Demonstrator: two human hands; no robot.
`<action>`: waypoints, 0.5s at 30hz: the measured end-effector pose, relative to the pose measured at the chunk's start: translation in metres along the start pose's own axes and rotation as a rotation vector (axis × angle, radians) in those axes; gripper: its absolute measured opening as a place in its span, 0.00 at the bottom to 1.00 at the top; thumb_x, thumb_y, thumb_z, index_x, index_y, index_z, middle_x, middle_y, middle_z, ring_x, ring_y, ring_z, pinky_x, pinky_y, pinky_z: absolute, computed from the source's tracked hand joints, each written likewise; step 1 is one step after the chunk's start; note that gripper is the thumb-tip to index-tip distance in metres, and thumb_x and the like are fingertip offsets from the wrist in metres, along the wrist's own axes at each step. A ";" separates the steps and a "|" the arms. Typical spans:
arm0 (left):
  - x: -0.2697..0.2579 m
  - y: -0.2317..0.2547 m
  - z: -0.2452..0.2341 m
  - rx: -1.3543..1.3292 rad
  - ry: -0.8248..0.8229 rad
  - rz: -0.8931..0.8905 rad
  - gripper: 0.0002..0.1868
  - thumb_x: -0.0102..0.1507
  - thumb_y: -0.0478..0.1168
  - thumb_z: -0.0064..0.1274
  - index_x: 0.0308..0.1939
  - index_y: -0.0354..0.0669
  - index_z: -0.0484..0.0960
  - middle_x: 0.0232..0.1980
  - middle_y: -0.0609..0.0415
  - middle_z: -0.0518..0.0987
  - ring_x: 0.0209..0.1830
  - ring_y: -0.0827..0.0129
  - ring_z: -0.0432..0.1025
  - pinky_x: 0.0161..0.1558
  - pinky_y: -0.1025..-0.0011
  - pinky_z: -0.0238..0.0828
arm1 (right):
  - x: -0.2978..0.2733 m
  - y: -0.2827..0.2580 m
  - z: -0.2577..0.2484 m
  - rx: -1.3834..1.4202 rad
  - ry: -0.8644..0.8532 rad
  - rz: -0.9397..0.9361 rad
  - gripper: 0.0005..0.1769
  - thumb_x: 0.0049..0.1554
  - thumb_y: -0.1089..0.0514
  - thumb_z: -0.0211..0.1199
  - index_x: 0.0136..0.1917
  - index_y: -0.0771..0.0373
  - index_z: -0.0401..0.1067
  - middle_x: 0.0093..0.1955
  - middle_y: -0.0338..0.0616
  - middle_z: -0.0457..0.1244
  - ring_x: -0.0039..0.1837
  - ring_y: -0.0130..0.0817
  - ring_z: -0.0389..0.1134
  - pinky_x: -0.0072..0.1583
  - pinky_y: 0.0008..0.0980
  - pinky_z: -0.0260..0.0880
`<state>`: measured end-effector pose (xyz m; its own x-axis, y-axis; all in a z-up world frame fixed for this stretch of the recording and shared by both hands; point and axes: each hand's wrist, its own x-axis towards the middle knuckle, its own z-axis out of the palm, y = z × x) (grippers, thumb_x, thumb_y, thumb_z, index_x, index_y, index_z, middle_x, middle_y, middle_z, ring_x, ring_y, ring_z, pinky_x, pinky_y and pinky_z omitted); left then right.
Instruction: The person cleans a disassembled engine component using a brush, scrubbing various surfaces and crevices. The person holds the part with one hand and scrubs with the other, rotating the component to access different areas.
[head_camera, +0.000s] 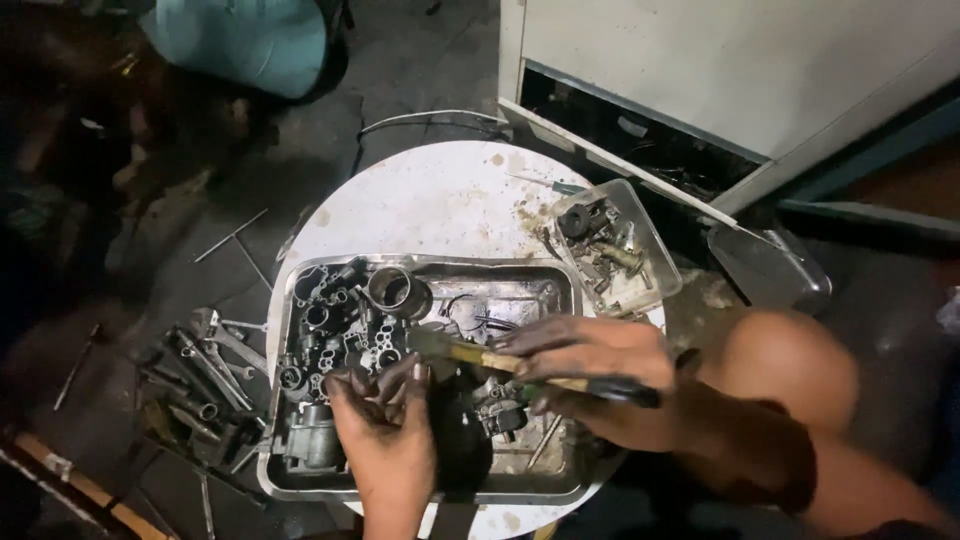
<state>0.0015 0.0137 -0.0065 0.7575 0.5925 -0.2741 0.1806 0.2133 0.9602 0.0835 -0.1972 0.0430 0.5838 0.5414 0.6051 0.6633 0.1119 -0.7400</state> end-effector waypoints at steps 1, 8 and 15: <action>0.002 -0.009 -0.003 -0.005 0.010 0.021 0.19 0.59 0.30 0.55 0.44 0.46 0.60 0.45 0.40 0.84 0.46 0.62 0.81 0.52 0.70 0.77 | 0.006 -0.003 0.002 0.034 -0.017 0.001 0.12 0.55 0.65 0.68 0.52 0.68 0.73 0.52 0.56 0.71 0.55 0.49 0.78 0.57 0.37 0.85; -0.004 0.016 0.010 0.001 -0.002 -0.083 0.19 0.60 0.30 0.56 0.41 0.48 0.59 0.43 0.40 0.85 0.47 0.60 0.82 0.56 0.67 0.78 | 0.007 -0.002 -0.004 0.002 0.042 0.034 0.06 0.56 0.65 0.65 0.48 0.65 0.74 0.48 0.54 0.72 0.50 0.44 0.79 0.51 0.31 0.86; -0.004 0.008 0.001 0.100 0.031 0.070 0.17 0.60 0.28 0.54 0.43 0.47 0.63 0.40 0.49 0.79 0.39 0.70 0.74 0.47 0.76 0.69 | 0.007 -0.006 0.001 -0.117 -0.126 0.119 0.11 0.60 0.63 0.58 0.36 0.68 0.73 0.30 0.41 0.67 0.27 0.24 0.63 0.24 0.15 0.59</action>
<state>0.0001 0.0122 0.0023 0.7510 0.6272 -0.2063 0.1909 0.0928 0.9772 0.0830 -0.1931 0.0508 0.6030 0.6457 0.4684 0.6472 -0.0527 -0.7605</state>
